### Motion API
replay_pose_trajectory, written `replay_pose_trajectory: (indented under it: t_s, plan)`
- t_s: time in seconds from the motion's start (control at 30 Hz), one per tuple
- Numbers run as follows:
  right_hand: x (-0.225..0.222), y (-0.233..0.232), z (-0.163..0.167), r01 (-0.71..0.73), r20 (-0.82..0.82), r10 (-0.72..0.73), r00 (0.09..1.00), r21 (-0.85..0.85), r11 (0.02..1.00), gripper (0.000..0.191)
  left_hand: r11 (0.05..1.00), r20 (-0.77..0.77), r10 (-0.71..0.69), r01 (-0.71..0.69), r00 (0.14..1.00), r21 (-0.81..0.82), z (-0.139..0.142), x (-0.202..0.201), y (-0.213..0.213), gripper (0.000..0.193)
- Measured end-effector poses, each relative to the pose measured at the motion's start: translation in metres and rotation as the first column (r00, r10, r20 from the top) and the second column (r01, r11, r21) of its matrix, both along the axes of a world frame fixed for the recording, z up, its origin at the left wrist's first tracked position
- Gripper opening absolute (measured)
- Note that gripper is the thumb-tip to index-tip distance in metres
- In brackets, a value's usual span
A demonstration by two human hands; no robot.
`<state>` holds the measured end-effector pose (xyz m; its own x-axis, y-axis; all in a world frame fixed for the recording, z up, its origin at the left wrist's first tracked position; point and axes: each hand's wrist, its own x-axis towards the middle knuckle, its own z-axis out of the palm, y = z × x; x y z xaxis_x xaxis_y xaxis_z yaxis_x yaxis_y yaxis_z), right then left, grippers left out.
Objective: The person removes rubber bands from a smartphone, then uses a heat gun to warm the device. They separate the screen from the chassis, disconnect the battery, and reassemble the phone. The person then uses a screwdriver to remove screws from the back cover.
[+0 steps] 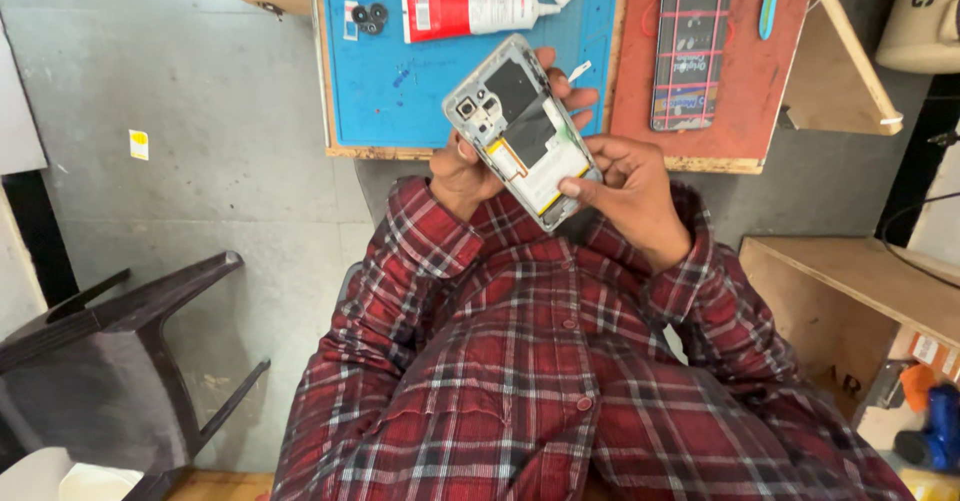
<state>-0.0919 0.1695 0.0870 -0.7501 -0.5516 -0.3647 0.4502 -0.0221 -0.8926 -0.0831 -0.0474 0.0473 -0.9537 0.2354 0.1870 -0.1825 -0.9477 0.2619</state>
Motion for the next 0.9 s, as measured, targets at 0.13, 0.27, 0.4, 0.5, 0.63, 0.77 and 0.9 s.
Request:
replay_pose_trajectory:
  t_s: [0.13,0.27,0.4,0.5,0.63,0.77,0.9]
  plan:
    - [0.003,0.002,-0.004,0.017,0.018,-0.017,1.000,-0.005,1.000,0.028,0.999,-0.008,-0.023,0.022,1.000,-0.027,0.002,-0.002,0.000,0.110]
    - [0.014,-0.005,-0.020,0.088,0.042,-0.084,0.996,-0.093,0.992,0.025,0.972,-0.014,0.019,-0.022,1.000,-0.236,0.000,0.006,-0.004,0.105]
    - [0.032,-0.019,-0.044,0.145,0.019,-0.145,0.989,-0.019,0.989,0.035,0.978,0.197,-0.061,0.098,0.979,-0.186,-0.008,0.031,-0.001,0.098]
    - [0.038,-0.022,-0.054,-0.002,-0.035,0.002,0.999,0.001,1.000,0.035,0.989,0.246,-0.010,0.046,0.969,-0.139,-0.018,0.047,-0.003,0.089]
    - [0.019,-0.015,-0.046,-0.158,-0.132,0.218,0.967,0.360,0.919,0.030,0.951,0.373,0.156,-0.037,0.915,-0.307,-0.036,0.055,-0.009,0.078]
    - [-0.031,0.010,-0.017,0.192,-0.550,0.331,0.766,0.688,0.699,0.030,0.902,0.422,0.310,-0.124,0.852,-0.413,-0.048,0.052,-0.014,0.067]
    - [-0.065,0.044,0.005,0.489,-0.666,0.047,0.744,0.592,0.641,0.028,0.875,0.411,0.393,-0.196,0.823,-0.443,-0.051,0.054,-0.018,0.062]
